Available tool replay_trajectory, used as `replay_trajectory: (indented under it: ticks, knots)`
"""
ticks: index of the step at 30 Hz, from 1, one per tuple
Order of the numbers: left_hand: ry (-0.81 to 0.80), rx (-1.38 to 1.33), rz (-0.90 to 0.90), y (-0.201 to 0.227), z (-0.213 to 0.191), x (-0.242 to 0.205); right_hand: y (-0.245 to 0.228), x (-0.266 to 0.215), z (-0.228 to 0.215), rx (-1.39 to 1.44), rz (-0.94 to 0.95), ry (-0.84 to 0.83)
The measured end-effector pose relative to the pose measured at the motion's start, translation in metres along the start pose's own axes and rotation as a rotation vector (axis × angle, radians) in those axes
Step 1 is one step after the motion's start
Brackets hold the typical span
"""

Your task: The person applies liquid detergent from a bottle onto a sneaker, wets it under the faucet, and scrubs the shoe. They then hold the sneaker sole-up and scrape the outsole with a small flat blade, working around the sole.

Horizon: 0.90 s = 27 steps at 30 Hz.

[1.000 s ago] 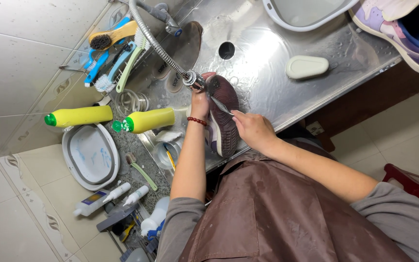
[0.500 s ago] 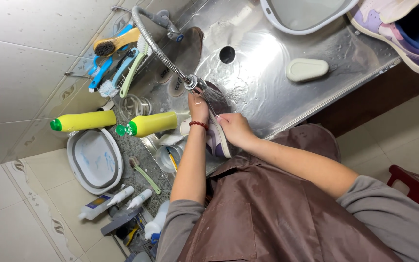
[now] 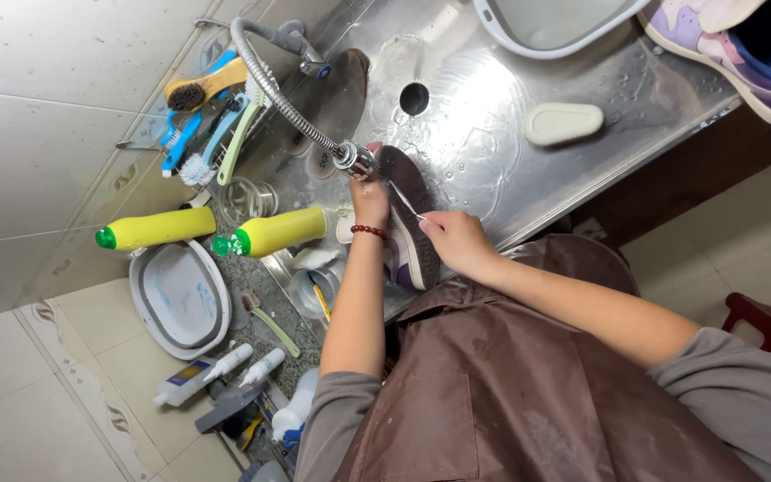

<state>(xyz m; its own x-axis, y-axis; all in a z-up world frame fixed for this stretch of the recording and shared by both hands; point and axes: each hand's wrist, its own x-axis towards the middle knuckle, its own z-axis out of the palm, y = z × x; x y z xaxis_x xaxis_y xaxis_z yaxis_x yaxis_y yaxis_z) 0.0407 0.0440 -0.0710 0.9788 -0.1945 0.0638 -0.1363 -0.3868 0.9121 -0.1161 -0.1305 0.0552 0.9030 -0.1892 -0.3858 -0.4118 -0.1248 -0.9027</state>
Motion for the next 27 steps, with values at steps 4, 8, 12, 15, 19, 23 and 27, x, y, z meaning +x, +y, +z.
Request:
replay_trajectory:
  ticks: [4, 8, 12, 15, 19, 23, 27]
  knots:
    - [0.033, 0.150, -0.135, -0.026, 0.000, 0.001, 0.005, -0.001, 0.004, 0.001, -0.042, 0.013]
    - [0.021, -0.012, 0.002, 0.026, 0.001, 0.002, 0.001, 0.005, 0.005, 0.018, -0.029, -0.028]
    - [0.001, -0.050, -0.041, 0.042, -0.005, -0.002, -0.011, 0.005, 0.005, 0.057, 0.091, -0.081]
    - [0.003, -0.130, -0.076, 0.033, -0.004, -0.001, -0.004, 0.010, 0.012, 0.073, 0.117, -0.057]
    - [0.025, -0.124, -0.083, 0.040, -0.004, -0.002, -0.003, 0.014, 0.016, 0.155, 0.200, -0.094]
    - [0.095, -0.009, -0.040, 0.028, -0.005, 0.000, -0.010, 0.019, 0.022, 0.288, 0.313, -0.093]
    - [0.124, 0.079, -0.005, 0.016, -0.008, -0.001, -0.023, 0.020, 0.020, 0.350, 0.405, -0.113]
